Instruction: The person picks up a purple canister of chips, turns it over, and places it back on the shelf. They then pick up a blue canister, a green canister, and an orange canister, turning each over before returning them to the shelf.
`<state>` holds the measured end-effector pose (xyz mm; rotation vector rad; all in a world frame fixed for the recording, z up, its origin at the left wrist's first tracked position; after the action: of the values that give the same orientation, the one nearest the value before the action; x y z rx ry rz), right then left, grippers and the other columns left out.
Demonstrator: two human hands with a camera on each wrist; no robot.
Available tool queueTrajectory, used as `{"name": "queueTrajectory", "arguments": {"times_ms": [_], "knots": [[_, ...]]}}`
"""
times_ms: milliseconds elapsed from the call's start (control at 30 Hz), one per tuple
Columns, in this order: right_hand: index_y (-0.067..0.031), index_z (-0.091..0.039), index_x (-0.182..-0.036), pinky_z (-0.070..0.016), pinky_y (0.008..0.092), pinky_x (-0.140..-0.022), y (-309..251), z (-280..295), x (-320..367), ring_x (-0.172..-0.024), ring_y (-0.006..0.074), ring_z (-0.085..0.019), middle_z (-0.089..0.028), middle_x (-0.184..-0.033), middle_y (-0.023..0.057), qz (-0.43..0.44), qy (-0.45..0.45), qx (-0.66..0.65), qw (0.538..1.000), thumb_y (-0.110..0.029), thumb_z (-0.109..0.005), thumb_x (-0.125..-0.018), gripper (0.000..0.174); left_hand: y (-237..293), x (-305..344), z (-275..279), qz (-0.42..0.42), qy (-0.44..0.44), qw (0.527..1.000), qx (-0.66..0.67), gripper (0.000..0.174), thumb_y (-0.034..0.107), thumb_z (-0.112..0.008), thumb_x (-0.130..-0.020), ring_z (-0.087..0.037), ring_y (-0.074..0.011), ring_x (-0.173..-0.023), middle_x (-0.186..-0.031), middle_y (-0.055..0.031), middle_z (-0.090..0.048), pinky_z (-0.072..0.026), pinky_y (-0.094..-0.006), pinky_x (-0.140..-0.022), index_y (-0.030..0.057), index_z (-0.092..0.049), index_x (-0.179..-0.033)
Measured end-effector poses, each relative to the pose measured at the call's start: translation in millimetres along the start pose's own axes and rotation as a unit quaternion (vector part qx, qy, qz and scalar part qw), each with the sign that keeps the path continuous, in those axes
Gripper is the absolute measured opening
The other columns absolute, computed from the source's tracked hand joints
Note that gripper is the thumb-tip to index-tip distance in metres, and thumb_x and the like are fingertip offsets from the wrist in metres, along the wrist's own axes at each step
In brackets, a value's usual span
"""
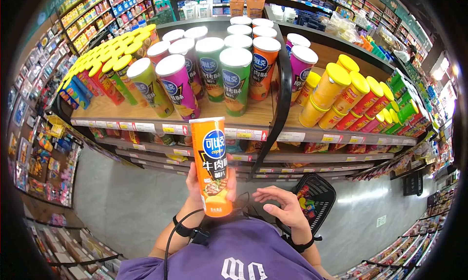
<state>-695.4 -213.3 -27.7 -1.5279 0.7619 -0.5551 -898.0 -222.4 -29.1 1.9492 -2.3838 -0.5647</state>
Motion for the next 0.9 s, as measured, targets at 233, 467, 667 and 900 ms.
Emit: {"name": "queueTrajectory", "arguments": {"times_ms": [233,467,667,900], "knots": [[0.0054,-0.063,-0.138,-0.0536,0.038,-0.102,5.1,6.2,6.9,-0.114,0.0257,-0.069,-0.07,-0.128,0.0195,-0.001,-0.002,-0.002,1.0,-0.009,-0.072,-0.096,0.046,-7.3,7.9,1.1,-0.006,0.004,1.0,-0.001,0.094,0.076,-0.048,-0.098,-0.071,-0.036,-0.078,-0.098,-0.0248,-0.065,-0.0593,-0.0454,-0.069,-0.0004,-0.039,-0.152],[0.0055,-0.062,-0.139,-0.054,0.0374,-0.101,4.3,14.0,9.8,-0.113,0.0253,-0.069,-0.07,-0.128,0.0191,0.009,0.006,-0.01,1.0,-0.009,-0.071,-0.097,0.046,-7.6,11.1,-1.7,-0.011,0.001,1.0,-0.019,0.097,0.077,-0.048,-0.097,-0.071,-0.0358,-0.077,-0.099,-0.0245,-0.064,-0.0592,-0.046,-0.07,-0.0001,-0.037,-0.155],[0.004,-0.063,-0.138,-0.0552,0.0367,-0.1,10.3,22.6,14.8,-0.113,0.0233,-0.07,-0.072,-0.126,0.0167,-0.007,0.037,-0.018,0.999,-0.006,-0.069,-0.096,0.044,-7.3,14.1,-0.9,-0.015,-0.001,1.0,-0.012,0.098,0.078,-0.048,-0.096,-0.07,-0.0369,-0.078,-0.1,-0.0245,-0.063,-0.0589,-0.0473,-0.07,0.0006,-0.038,-0.156],[0.0062,-0.062,-0.138,-0.0552,0.0379,-0.101,16.6,27.4,16.1,-0.113,0.0251,-0.07,-0.071,-0.126,0.0196,-0.019,0.048,-0.034,0.998,-0.007,-0.068,-0.099,0.042,-10.0,19.4,-4.6,-0.022,0.011,1.0,-0.006,0.097,0.077,-0.049,-0.096,-0.072,-0.0378,-0.079,-0.099,-0.0253,-0.064,-0.0596,-0.0473,-0.071,-0.0008,-0.039,-0.155]]}}
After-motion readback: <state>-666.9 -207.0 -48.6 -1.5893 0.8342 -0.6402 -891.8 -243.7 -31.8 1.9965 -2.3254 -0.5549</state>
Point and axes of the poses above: each hand's wrist, its own x-axis away from the middle knuckle, its own z-axis out of the back of the hand, y = z × x, the point moved 7 cm from there along -x, towards the middle knuckle
